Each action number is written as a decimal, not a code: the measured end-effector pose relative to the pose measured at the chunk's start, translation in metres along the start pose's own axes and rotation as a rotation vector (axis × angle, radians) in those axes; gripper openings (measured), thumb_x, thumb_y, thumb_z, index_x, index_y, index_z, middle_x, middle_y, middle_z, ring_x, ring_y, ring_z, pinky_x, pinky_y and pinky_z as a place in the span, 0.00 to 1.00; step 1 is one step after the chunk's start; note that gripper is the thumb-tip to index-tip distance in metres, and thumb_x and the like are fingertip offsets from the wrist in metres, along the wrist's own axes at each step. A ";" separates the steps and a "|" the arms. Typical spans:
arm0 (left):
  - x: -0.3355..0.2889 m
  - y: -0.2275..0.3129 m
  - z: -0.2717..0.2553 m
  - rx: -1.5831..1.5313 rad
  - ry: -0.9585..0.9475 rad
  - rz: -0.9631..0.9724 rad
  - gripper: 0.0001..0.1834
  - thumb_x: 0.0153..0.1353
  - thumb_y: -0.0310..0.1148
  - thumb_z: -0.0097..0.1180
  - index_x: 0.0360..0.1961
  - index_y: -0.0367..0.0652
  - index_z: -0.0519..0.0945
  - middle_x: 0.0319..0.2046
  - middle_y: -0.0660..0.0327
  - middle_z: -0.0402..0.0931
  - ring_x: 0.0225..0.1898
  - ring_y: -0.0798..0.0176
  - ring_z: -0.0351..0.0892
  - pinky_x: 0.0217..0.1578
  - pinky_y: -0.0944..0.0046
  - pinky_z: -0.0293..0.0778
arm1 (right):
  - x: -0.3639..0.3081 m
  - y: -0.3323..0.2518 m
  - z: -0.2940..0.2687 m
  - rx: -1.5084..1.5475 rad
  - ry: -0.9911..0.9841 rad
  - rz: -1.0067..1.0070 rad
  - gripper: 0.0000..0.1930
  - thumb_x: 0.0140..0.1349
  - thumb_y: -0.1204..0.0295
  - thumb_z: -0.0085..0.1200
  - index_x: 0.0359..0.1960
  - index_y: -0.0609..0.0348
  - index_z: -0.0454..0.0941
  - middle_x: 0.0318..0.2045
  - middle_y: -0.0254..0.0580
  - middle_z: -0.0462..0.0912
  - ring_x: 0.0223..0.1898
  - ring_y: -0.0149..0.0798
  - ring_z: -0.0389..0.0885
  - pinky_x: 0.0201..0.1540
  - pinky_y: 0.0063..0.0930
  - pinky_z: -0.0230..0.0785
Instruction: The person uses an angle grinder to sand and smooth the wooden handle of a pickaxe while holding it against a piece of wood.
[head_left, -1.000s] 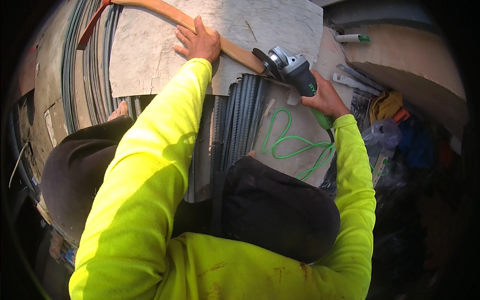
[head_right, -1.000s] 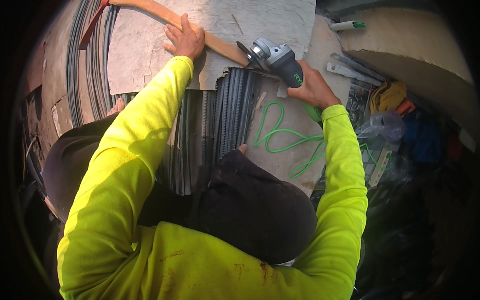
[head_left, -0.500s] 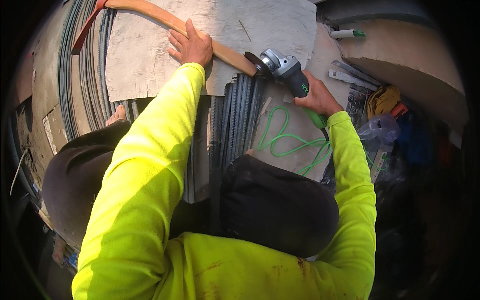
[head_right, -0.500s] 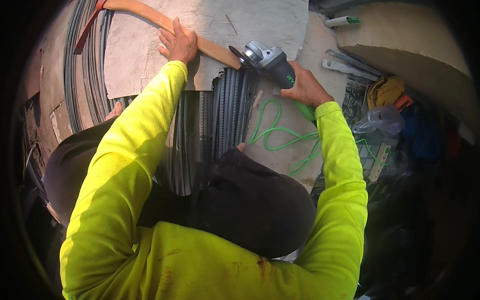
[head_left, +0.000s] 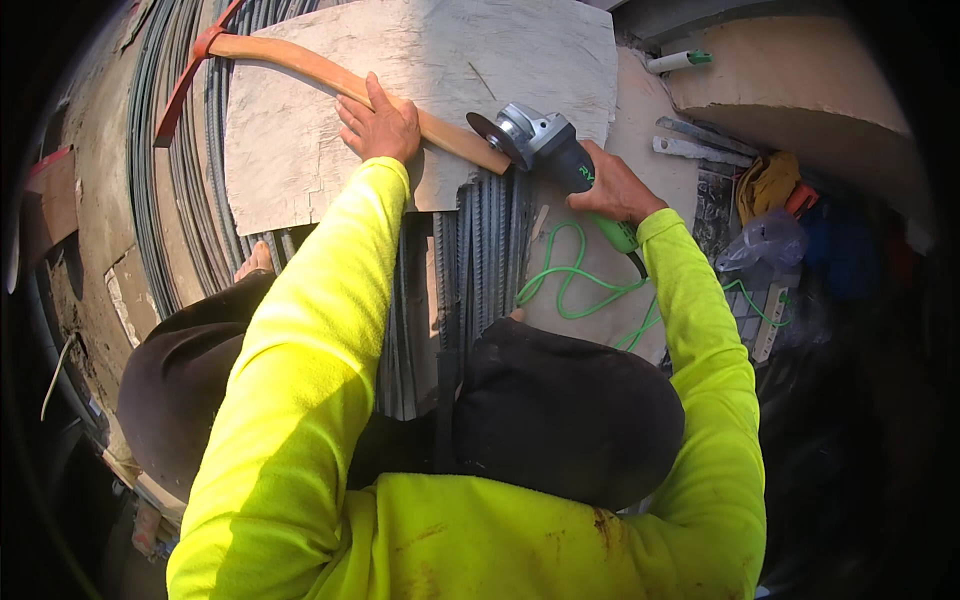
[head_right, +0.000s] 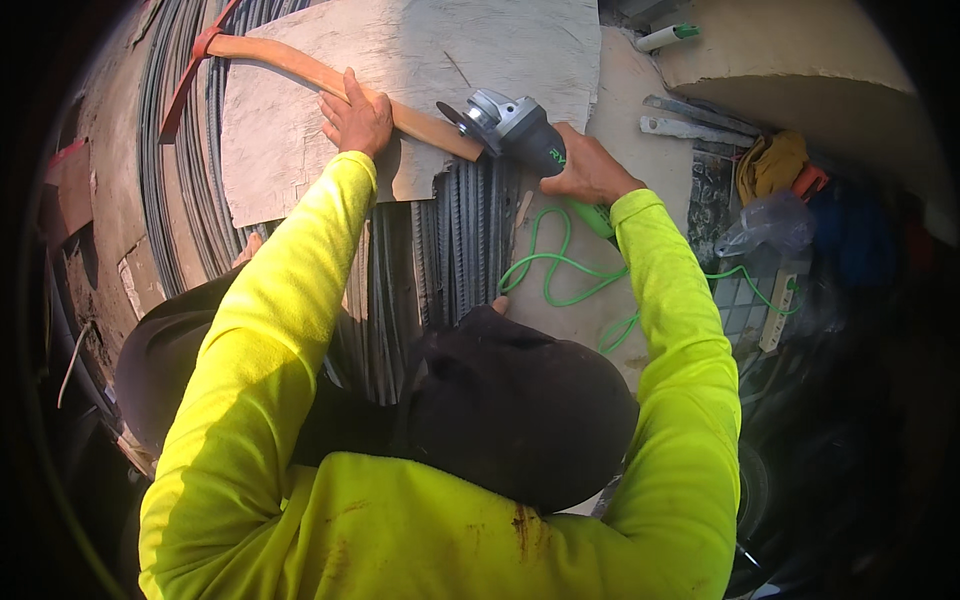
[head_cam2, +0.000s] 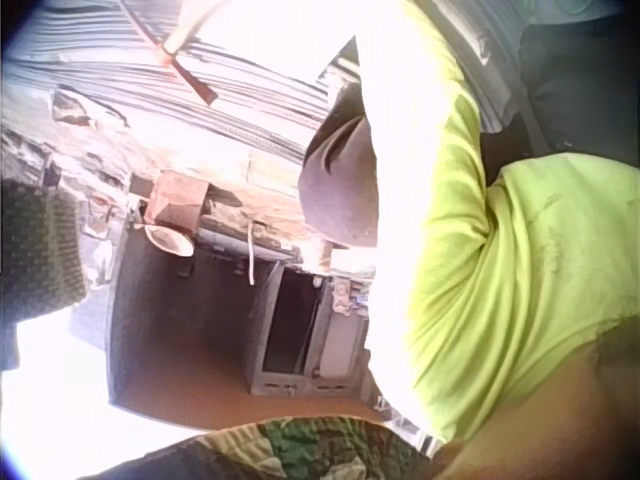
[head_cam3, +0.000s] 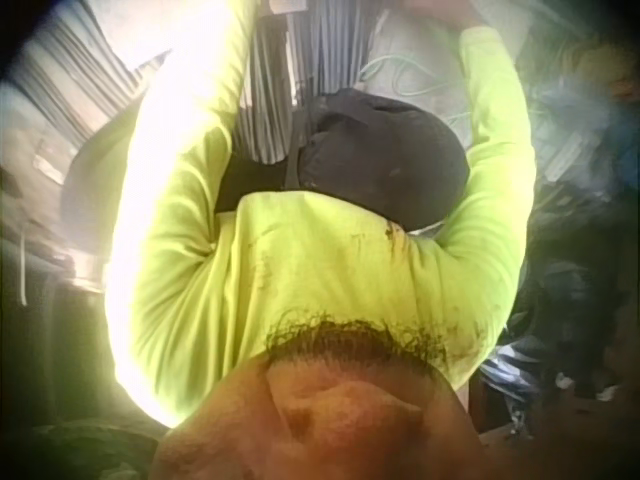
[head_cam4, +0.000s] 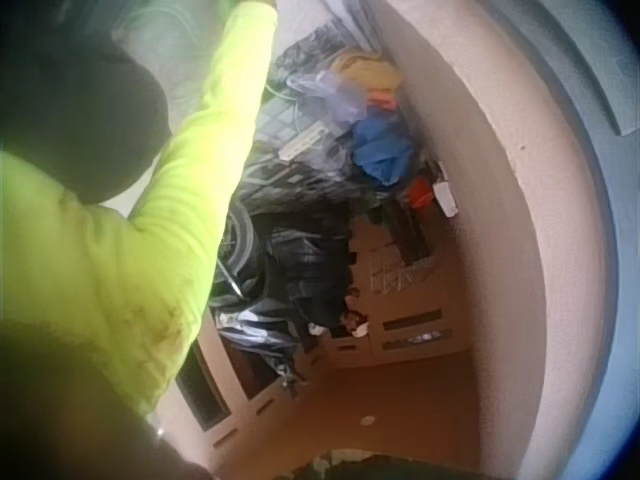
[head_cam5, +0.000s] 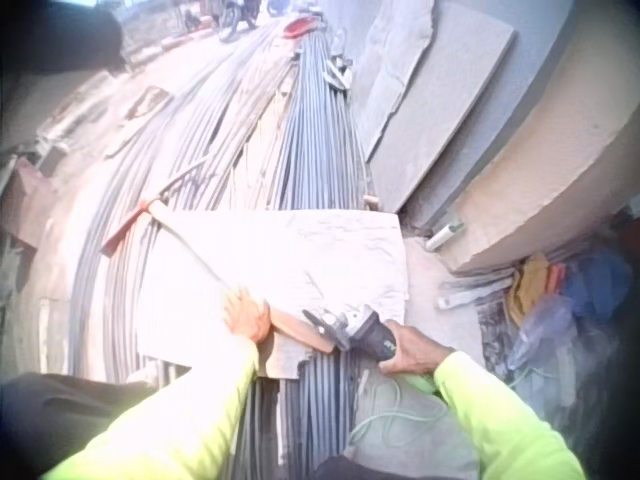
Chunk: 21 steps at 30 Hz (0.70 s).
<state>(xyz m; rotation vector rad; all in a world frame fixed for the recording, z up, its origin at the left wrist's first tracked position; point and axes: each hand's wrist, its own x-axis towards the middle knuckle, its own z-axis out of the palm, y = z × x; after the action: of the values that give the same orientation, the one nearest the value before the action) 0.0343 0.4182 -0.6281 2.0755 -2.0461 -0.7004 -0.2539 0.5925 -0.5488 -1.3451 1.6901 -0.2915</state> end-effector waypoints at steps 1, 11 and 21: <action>-0.001 -0.001 0.003 -0.018 0.018 0.013 0.44 0.67 0.52 0.44 0.79 0.56 0.41 0.74 0.24 0.31 0.78 0.28 0.27 0.72 0.31 0.32 | -0.009 0.000 0.001 0.024 0.001 0.010 0.37 0.44 0.68 0.68 0.58 0.67 0.69 0.38 0.54 0.83 0.40 0.45 0.82 0.49 0.34 0.74; 0.000 -0.002 -0.001 -0.021 0.016 -0.015 0.45 0.67 0.54 0.49 0.79 0.56 0.42 0.75 0.26 0.31 0.79 0.32 0.26 0.72 0.32 0.33 | -0.048 0.017 0.009 0.065 0.070 0.055 0.37 0.43 0.68 0.68 0.58 0.68 0.70 0.40 0.61 0.84 0.42 0.54 0.84 0.50 0.39 0.75; -0.019 0.064 -0.037 -0.454 0.235 -0.525 0.45 0.54 0.34 0.63 0.69 0.30 0.55 0.56 0.36 0.71 0.53 0.39 0.78 0.54 0.46 0.75 | -0.120 0.007 0.032 0.323 0.278 0.147 0.40 0.43 0.67 0.70 0.61 0.68 0.69 0.44 0.55 0.82 0.45 0.46 0.82 0.53 0.36 0.73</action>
<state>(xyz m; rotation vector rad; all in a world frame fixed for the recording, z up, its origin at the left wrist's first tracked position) -0.0076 0.4248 -0.5642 2.2737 -1.0914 -0.8422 -0.2368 0.7098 -0.5101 -0.9702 1.8637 -0.6607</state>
